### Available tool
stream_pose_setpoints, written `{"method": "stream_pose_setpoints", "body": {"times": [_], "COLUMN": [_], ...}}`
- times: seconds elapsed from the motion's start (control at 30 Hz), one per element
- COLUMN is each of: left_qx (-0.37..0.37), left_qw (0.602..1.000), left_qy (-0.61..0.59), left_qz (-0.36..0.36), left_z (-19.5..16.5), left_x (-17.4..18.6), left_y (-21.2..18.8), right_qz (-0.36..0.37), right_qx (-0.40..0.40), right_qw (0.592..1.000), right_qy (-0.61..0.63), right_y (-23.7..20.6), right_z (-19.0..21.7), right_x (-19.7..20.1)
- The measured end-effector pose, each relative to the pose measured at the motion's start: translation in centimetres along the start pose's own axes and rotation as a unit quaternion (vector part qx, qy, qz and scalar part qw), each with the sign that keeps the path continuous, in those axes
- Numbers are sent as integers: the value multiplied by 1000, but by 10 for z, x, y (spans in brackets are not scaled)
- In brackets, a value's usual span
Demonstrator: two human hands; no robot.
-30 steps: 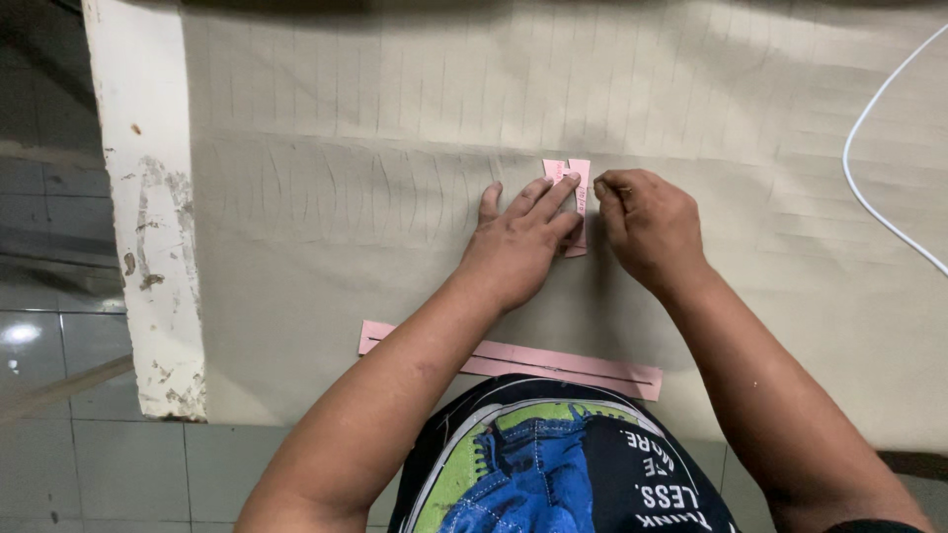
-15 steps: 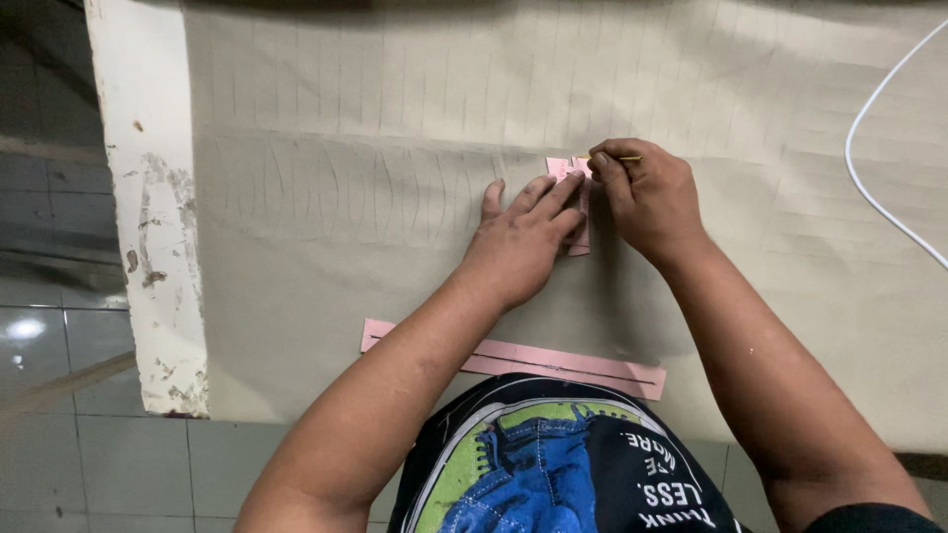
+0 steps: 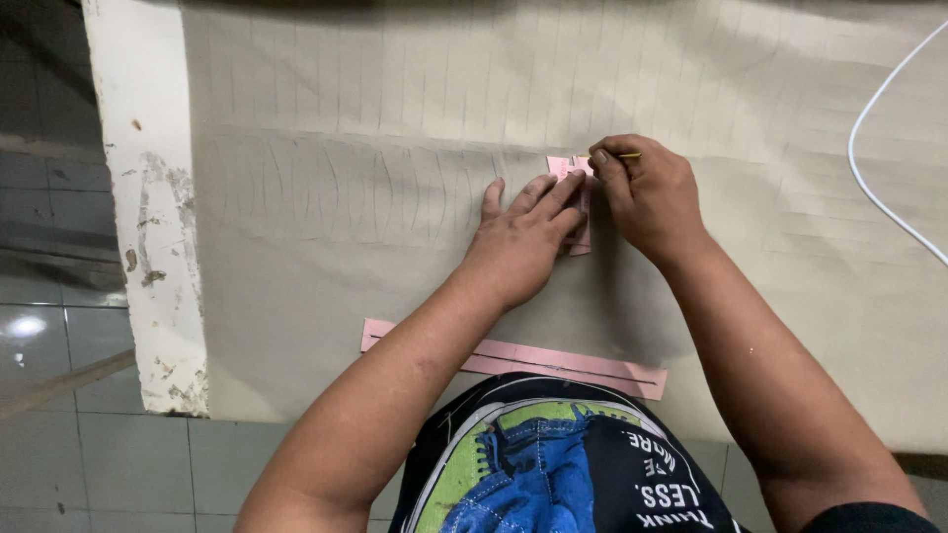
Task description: The person holds a small pink pattern template on a large sheet of paper and traces around its edges with a pen, repositioning the template as they work. A long pink ruler strip lies on the table beside the paper throughout the task.
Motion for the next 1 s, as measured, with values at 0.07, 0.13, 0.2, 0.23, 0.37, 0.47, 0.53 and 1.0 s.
{"method": "stream_pose_setpoints", "body": {"times": [0.07, 0.13, 0.2, 0.23, 0.37, 0.47, 0.53, 1.0], "left_qx": [1, 1, 1, 1, 2, 4, 5, 5], "left_qw": [1000, 1000, 1000, 1000, 1000, 1000, 1000, 1000], "left_qy": [1, 1, -3, -1, -8, -12, -10, 7], "left_qz": [8, 9, 4, 2, 13, 9, 9, 14], "left_z": [-1, 0, 0, 0, 0, 0, 1, 2], "left_x": [-1, -2, -1, -1, -1, -1, -2, -13], "left_y": [2, 2, 0, 0, 1, 1, 0, 5], "right_qz": [16, 29, 27, 26, 27, 32, 28, 20], "right_qx": [-15, -28, -6, 5, 6, 8, 39, 152], "right_qw": [1000, 999, 999, 999, 999, 999, 998, 977], "right_qy": [21, 24, -20, -41, -19, -30, -42, -148], "right_y": [2, 4, 4, 3, 2, 2, 1, 0], "right_z": [0, 0, 4, 6, 8, 10, 14, 32], "right_x": [1, 2, 5, 5, 2, 1, 1, -9]}}
Point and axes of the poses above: each hand's wrist, its own y-axis towards the middle knuckle, its own x-axis out of the back of the hand, z = x × y, the point moved 6 cm from there along y, towards the middle knuckle, and after that the axes turned 11 degrees about y, right-handed, at the moved point
